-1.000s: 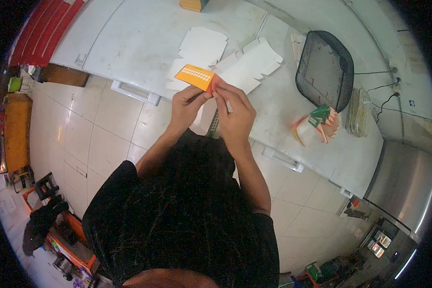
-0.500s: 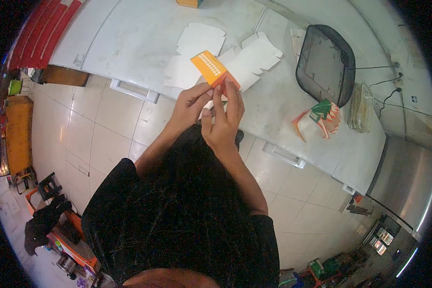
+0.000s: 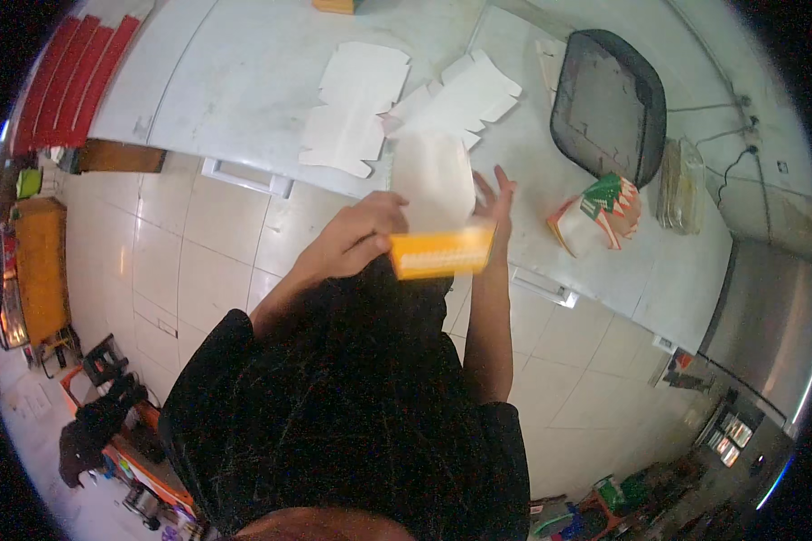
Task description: The person assembles small cardboard boxes by folding flat pieces and tucking flaps into slots. They handle the boxes one at a time, folding the sides and securing the structure before placing the finished box on the table.
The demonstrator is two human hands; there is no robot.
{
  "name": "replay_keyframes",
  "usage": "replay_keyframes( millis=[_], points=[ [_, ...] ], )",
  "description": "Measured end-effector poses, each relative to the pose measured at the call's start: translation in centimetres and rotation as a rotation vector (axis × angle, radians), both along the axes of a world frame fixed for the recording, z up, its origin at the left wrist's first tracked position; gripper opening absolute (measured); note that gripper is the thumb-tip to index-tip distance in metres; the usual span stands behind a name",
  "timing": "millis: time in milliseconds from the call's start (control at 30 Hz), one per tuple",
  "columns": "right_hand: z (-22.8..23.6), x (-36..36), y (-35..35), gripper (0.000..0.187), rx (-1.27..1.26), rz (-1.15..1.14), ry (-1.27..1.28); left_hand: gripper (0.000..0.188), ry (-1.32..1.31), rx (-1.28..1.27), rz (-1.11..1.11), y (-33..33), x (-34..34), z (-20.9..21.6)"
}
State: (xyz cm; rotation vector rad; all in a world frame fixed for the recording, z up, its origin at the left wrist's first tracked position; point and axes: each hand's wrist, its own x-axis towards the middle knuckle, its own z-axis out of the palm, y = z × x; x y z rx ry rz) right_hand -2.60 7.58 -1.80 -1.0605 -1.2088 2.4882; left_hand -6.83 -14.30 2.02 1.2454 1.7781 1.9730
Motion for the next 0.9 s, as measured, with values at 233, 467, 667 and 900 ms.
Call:
replay_keyframes(
  millis=[233, 467, 667, 900],
  points=[
    [2.9, 1.3, -0.7, 0.050, -0.014, 0.247, 0.279, 0.029, -0.136, 0.213, -0.079, 1.2, 1.7, -0.1],
    [3.4, 3.7, 0.9, 0.040, 0.014, 0.182, 0.183, 0.034, -0.125, 0.203, -0.228, 4.4, 1.9, 0.5],
    [2.3, 5.2, 6.7, 0.018, 0.217, 0.074, 0.217, 0.030, -0.279, 0.223, 0.396, 11.6, 2.7, 2.9],
    [6.2, 6.6, 10.4, 0.012, 0.503, 0.107, 0.155, 0.019, -0.037, -0.418, 0.305, 17.9, 1.6, 3.7]
  ],
)
